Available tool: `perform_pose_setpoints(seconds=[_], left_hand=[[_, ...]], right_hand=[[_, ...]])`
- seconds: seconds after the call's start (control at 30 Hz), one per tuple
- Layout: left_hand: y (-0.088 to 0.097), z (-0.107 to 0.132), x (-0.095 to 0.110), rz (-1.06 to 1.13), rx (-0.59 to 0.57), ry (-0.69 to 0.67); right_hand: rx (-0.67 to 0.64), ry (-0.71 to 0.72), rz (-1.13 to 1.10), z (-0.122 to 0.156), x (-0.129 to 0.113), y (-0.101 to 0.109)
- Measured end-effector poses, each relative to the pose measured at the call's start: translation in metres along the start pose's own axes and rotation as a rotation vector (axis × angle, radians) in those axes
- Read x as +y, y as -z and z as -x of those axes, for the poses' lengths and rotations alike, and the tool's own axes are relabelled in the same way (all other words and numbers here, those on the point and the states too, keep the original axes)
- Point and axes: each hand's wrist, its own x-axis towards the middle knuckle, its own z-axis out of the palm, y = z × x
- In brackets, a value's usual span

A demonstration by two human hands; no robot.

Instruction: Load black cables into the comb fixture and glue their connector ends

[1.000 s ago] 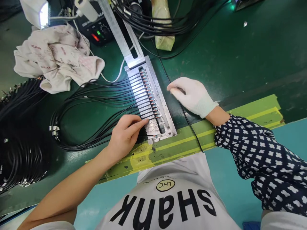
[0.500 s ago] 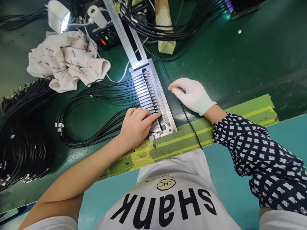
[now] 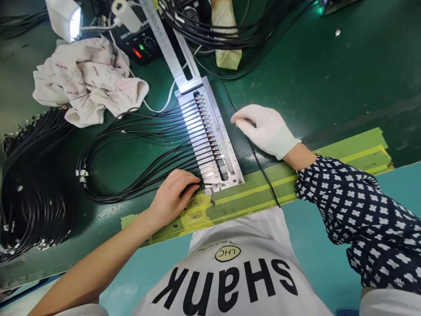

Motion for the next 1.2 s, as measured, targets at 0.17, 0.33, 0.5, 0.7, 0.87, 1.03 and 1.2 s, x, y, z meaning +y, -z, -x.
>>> perform_pose_setpoints(seconds=[0.17,0.33,0.5,0.7,0.87,1.03,1.2], left_hand=[[-0.006,-0.008,-0.004,-0.006,0.164,-0.037],[-0.007,-0.016,-0.004,-0.024,0.126,-0.064],[-0.007,-0.02,-0.005,-0.077,0.095,-0.05],[0.0,-0.029,-0.01,-0.194,0.061,-0.139],[0.003,-0.032,-0.012,-0.255,0.053,-0.212],[-0.005,-0.034,-0.015,-0.143,0.069,-0.16],[-0.012,-0.024,-0.009,-0.209,0.125,-0.108]], right_hand=[[-0.01,-0.006,0.01,-0.001,-0.001,0.0],[-0.016,-0.009,0.023,-0.002,-0.001,0.0],[-0.02,-0.016,0.015,-0.002,-0.001,0.0],[-0.021,-0.011,-0.001,-0.002,-0.002,0.001],[-0.029,-0.024,-0.014,-0.002,-0.002,0.001],[-0.035,-0.03,-0.01,-0.002,-0.001,0.001],[-0.035,-0.02,-0.022,-0.002,-0.003,0.002]])
